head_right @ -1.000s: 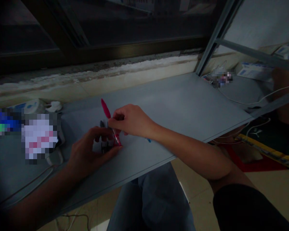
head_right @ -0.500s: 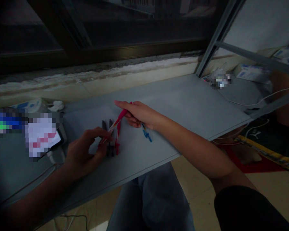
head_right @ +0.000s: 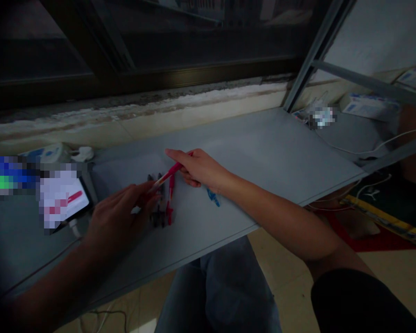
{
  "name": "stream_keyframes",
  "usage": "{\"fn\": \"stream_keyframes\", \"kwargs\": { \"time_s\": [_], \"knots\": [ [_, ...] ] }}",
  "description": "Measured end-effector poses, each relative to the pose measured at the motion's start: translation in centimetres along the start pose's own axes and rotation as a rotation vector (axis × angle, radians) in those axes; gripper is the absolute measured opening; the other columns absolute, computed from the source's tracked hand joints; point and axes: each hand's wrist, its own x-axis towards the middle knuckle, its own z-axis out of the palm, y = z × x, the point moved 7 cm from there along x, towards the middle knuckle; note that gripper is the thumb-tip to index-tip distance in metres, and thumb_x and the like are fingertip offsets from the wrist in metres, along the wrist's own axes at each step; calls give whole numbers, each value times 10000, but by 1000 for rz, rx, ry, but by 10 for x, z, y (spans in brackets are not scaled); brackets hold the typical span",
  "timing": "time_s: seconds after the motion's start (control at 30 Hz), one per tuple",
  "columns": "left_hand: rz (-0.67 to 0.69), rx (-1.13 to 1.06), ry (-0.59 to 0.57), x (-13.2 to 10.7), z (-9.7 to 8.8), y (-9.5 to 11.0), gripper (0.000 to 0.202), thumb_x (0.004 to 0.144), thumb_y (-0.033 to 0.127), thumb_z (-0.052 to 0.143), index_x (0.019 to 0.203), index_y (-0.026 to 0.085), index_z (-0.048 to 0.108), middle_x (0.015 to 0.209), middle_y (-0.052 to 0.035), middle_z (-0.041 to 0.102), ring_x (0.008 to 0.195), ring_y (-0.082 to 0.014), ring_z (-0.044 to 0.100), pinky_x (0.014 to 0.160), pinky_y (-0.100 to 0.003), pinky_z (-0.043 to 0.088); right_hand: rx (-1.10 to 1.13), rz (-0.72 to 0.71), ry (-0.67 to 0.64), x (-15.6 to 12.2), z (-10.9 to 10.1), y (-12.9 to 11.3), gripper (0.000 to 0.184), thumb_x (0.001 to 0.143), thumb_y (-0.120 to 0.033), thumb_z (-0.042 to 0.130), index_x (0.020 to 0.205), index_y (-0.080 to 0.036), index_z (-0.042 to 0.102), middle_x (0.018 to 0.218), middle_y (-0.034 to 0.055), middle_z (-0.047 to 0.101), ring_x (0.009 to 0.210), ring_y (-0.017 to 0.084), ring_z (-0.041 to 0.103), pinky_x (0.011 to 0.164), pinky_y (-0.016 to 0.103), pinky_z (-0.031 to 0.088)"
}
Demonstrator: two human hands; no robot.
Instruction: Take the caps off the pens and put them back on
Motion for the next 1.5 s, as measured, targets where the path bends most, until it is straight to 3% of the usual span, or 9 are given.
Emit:
{"fn": "stream_keyframes", "kwargs": {
  "time_s": [0.23, 0.4, 0.53, 0.77, 0.9, 1.07, 1.23, 1.33, 1.5],
  "knots": [
    [-2, 13, -51, 2, 5, -4, 351, 1110, 317, 432, 1116, 100, 708, 785, -66, 682, 655, -205, 649, 627, -311, 508, -81, -52, -153, -1, 10, 3, 616, 1074, -383, 499, 500, -216, 350, 358, -89, 322, 316, 45, 310, 360, 196, 260],
    [-222, -301, -155, -5, 19, -17, 359, 1100, 364, 422, 1099, 162, 719, 864, -51, 749, 673, -177, 688, 619, -274, 519, -142, -124, -272, 0, 7, 0, 581, 1039, -438, 569, 543, -215, 365, 405, -108, 309, 353, 39, 286, 379, 193, 275],
    [-346, -605, -342, -9, 30, -15, 463, 1101, 399, 353, 887, 191, 707, 653, 2, 661, 525, -145, 596, 520, -256, 460, -261, -270, -443, -8, 9, -14, 575, 981, -533, 635, 569, -197, 416, 466, -90, 369, 428, 41, 334, 436, 198, 285],
    [-451, -692, -371, -12, 31, -20, 508, 1094, 478, 355, 885, 194, 720, 618, 14, 606, 521, -140, 545, 519, -249, 424, -402, -449, -540, -14, 7, -30, 409, 934, -439, 717, 714, -167, 506, 606, -75, 464, 572, 57, 404, 555, 196, 334],
    [-475, -637, -318, -12, 28, -26, 525, 1088, 490, 348, 877, 191, 724, 552, 36, 497, 474, -134, 475, 477, -251, 380, -442, -400, -469, -9, 0, -31, 380, 868, -467, 782, 818, -163, 561, 674, -59, 546, 608, 74, 461, 575, 198, 356],
    [-453, -471, -225, -4, 17, -28, 444, 1050, 465, 395, 923, 199, 728, 501, 60, 452, 415, -126, 436, 431, -244, 341, -591, -320, -289, -5, -12, -29, 600, 1030, -591, 485, 613, -165, 549, 560, -6, 547, 542, 89, 484, 590, 232, 382],
    [-464, -457, -204, -5, 16, -31, 446, 1055, 443, 382, 966, 183, 733, 516, 55, 499, 406, -116, 449, 431, -235, 350, -551, -480, -228, -5, -20, -36, 185, 912, -324, 710, 890, -172, 608, 751, -26, 602, 686, 103, 519, 652, 220, 392],
    [-476, -447, -181, -8, 15, -32, 446, 1055, 433, 388, 1009, 170, 745, 517, 59, 495, 400, -115, 444, 441, -236, 355, -567, -501, -226, -5, -21, -37, 295, 862, -335, 779, 1023, -174, 591, 808, -29, 614, 712, 104, 527, 662, 222, 394],
    [-470, -405, -173, -9, 13, -33, 439, 1051, 435, 409, 1001, 157, 745, 486, 81, 417, 388, -110, 387, 445, -232, 333, -527, -389, -291, -5, -15, -31, 347, 1012, -445, 566, 803, -168, 577, 685, -12, 592, 646, 106, 533, 636, 232, 403]
  ]
}}
